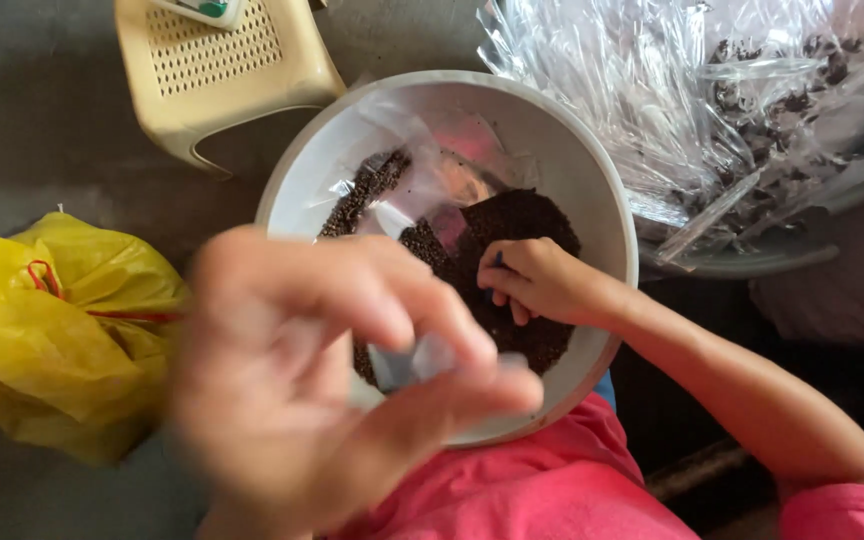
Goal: Manually filling small plastic bags with seeds using a spoon from a large bowl.
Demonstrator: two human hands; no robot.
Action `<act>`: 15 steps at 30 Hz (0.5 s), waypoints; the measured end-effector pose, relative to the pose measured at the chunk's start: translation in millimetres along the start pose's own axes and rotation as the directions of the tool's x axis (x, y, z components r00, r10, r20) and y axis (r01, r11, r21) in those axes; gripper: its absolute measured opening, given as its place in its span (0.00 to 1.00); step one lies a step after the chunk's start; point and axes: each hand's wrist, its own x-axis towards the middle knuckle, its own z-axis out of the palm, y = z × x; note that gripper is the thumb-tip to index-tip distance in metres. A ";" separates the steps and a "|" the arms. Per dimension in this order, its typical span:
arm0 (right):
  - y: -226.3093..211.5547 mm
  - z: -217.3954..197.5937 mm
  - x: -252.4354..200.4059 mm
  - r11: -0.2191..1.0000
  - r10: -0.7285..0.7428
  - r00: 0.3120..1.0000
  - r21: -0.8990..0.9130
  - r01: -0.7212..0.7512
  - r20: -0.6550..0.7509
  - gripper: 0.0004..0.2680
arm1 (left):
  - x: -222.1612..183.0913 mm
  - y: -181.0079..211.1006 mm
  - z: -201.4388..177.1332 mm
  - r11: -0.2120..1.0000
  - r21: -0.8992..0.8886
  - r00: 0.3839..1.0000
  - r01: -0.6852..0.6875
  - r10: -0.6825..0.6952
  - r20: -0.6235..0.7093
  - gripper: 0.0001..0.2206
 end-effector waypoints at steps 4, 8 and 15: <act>-14.9 -12.9 -15.8 0.886 0.090 0.986 0.463 -0.013 -0.144 0.09 | -10.9 -37.2 4.1 0.994 0.010 0.994 0.106 -0.106 -0.011 0.19; -50.4 -34.2 -55.6 0.664 0.074 0.934 0.716 0.215 -0.349 0.11 | -25.3 -75.9 17.1 0.955 0.125 0.962 0.268 -0.273 0.023 0.12; -84.5 -61.7 -89.1 0.775 -0.630 0.702 -0.210 0.596 -0.332 0.02 | -0.7 -77.7 34.7 0.961 0.165 0.974 0.222 -0.225 0.005 0.19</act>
